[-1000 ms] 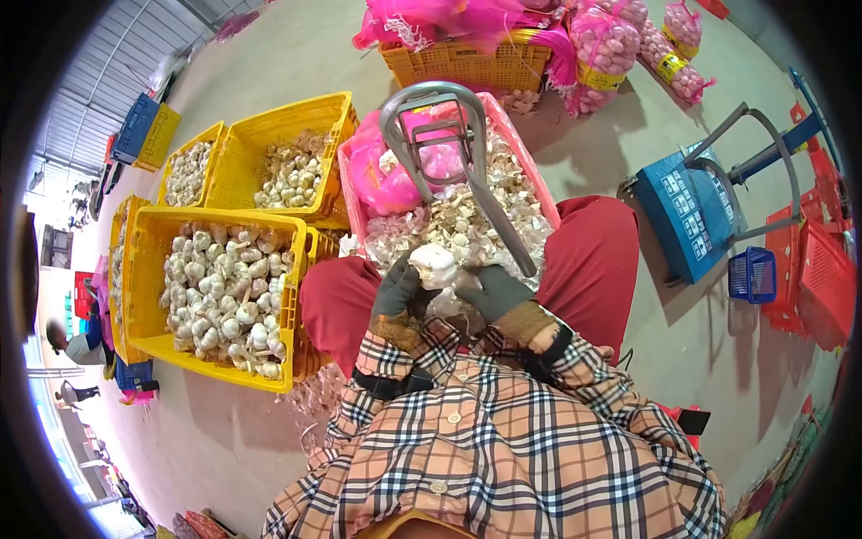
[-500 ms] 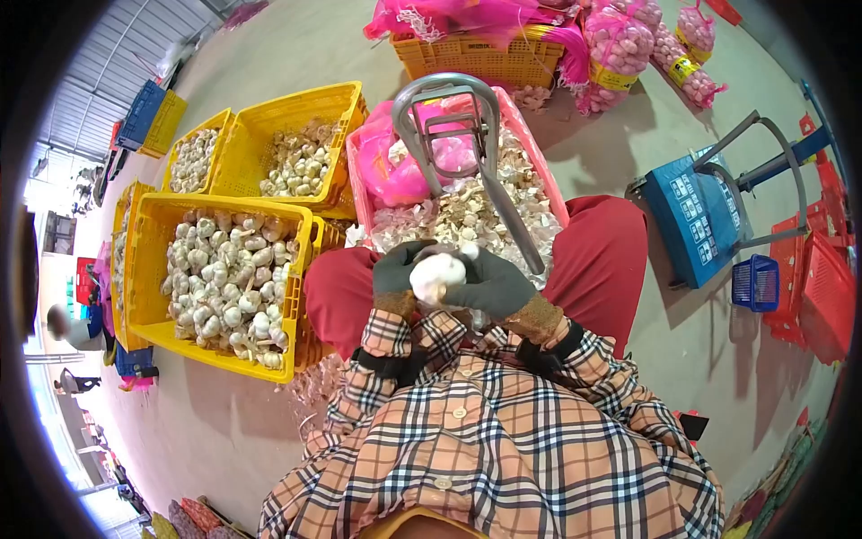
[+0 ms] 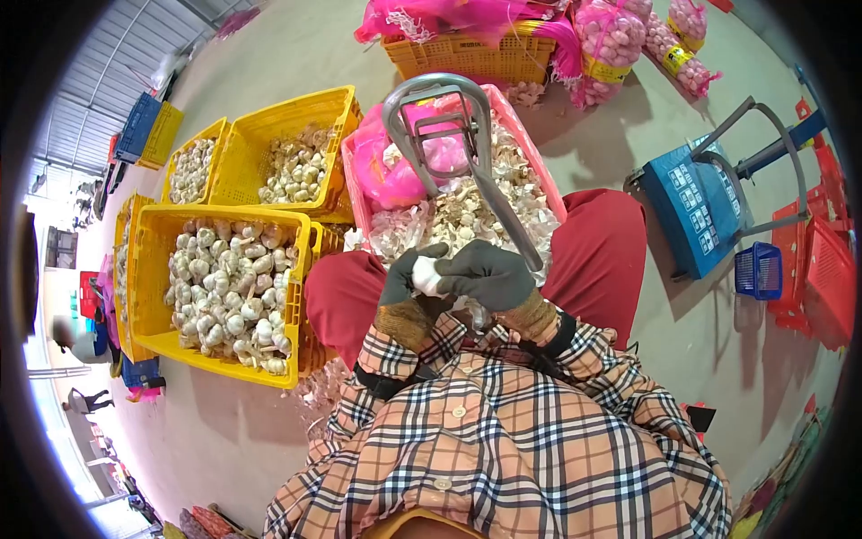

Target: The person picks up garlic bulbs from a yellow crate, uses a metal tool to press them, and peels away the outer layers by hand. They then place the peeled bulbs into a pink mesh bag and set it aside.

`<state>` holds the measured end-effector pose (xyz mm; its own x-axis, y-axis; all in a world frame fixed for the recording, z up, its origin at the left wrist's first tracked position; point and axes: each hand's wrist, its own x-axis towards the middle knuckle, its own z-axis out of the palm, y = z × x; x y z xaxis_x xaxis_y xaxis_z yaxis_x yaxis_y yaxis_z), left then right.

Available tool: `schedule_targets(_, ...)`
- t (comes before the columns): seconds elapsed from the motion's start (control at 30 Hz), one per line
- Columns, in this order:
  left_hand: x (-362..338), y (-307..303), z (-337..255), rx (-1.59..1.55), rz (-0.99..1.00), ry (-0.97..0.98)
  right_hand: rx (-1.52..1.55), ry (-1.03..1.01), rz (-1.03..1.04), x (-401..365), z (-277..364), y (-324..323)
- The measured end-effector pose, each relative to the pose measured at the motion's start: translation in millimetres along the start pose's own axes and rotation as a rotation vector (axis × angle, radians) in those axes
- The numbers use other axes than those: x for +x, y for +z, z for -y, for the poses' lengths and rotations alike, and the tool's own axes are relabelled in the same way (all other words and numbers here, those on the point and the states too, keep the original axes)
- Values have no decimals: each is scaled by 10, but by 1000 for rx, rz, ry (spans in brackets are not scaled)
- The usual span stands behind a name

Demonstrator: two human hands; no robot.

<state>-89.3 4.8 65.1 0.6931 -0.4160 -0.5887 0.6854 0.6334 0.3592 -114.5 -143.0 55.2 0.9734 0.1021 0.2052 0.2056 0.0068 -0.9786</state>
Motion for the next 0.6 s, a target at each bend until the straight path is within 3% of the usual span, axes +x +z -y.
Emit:
schedule_targets(0.07, 74, -126, -15, -25, 82, -42, 3, -27, -6, -5, 79, 19)
schedule_targets(0.13, 12, -132, -1, -7, 125, 15, -30, 118, -7, 16, 127, -1)
schedule_targets(0.17, 42, -231, 1, -131, 229, -20, -118, 192, -42, 44, 33, -52)
schedule_targets(0.2, -46, -105, -68, -168, 179, -75, -113, 188, -48, 62, -56, -130)
schedule_targets(0.27, 97, -348, -78, -181, 370, 8, -378, 135, -158, 105, -114, -207)
schedule_targets(0.33, 101, -406, -134, -205, 296, -16, -259, 248, -111, 30, 20, -124)
schedule_targets(0.4, 51, -305, -184, -225, 232, -45, -325, 24, -9, 19, 154, -49)
schedule_targets(0.43, 31, -231, -171, -167, 76, -14, -395, 213, 67, 32, 336, -16)
schedule_targets(0.5, 29, -100, -132, -114, -168, 35, -425, 106, 88, 52, 164, 37)
schedule_targets(0.53, 76, -167, -82, -171, -95, 13, -449, -4, 113, 71, 99, 68)
schedule_targets(0.6, -38, -94, -19, 48, 0, 139, -489, 140, 179, 99, 218, 50)
